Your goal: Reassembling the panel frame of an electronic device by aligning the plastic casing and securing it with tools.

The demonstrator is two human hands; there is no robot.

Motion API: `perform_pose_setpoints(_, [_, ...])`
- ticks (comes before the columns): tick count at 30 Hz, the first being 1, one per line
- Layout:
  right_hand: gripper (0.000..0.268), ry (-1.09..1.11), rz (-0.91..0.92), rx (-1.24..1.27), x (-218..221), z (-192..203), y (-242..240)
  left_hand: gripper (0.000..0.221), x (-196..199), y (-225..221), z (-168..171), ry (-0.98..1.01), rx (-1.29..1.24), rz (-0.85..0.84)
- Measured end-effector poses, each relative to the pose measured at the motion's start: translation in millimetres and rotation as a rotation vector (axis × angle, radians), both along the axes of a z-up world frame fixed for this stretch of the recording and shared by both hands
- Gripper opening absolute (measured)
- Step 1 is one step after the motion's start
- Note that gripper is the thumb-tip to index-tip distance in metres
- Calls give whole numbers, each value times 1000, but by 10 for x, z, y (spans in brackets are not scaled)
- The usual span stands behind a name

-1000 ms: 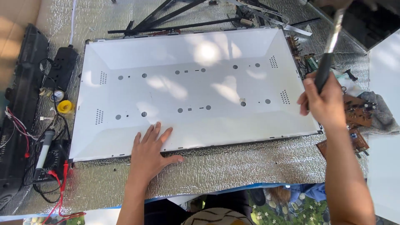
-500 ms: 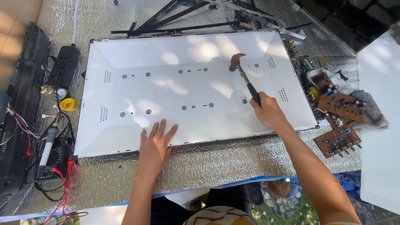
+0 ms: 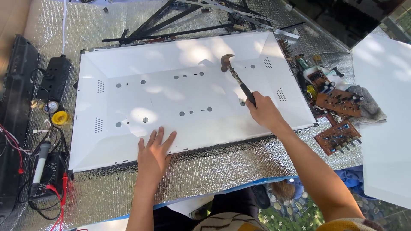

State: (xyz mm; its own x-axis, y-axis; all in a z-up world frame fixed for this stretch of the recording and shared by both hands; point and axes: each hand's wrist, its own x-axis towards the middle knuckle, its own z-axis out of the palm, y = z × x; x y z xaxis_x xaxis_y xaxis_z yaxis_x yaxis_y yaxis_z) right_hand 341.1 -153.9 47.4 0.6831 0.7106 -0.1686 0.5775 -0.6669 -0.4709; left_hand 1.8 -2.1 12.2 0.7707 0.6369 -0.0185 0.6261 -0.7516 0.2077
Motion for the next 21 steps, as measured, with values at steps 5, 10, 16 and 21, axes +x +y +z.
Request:
perform_pose_setpoints(5, [27,1,12,1,48,-151,-8,75,-27,5,-32,-7,4,-15])
perform_pose_setpoints(10, [27,34,11,-2,-35,-113,27,75,-25,-1,-26,-53,-5,-11])
perform_pose_setpoints(16, [26,36,44,-4,-28,-224,96,75,-41,-21,-26,-52,10,2])
perform_pose_setpoints(21, [27,44,111,30,-260,-73,228,75,-31,-9,-49,-86,-19,0])
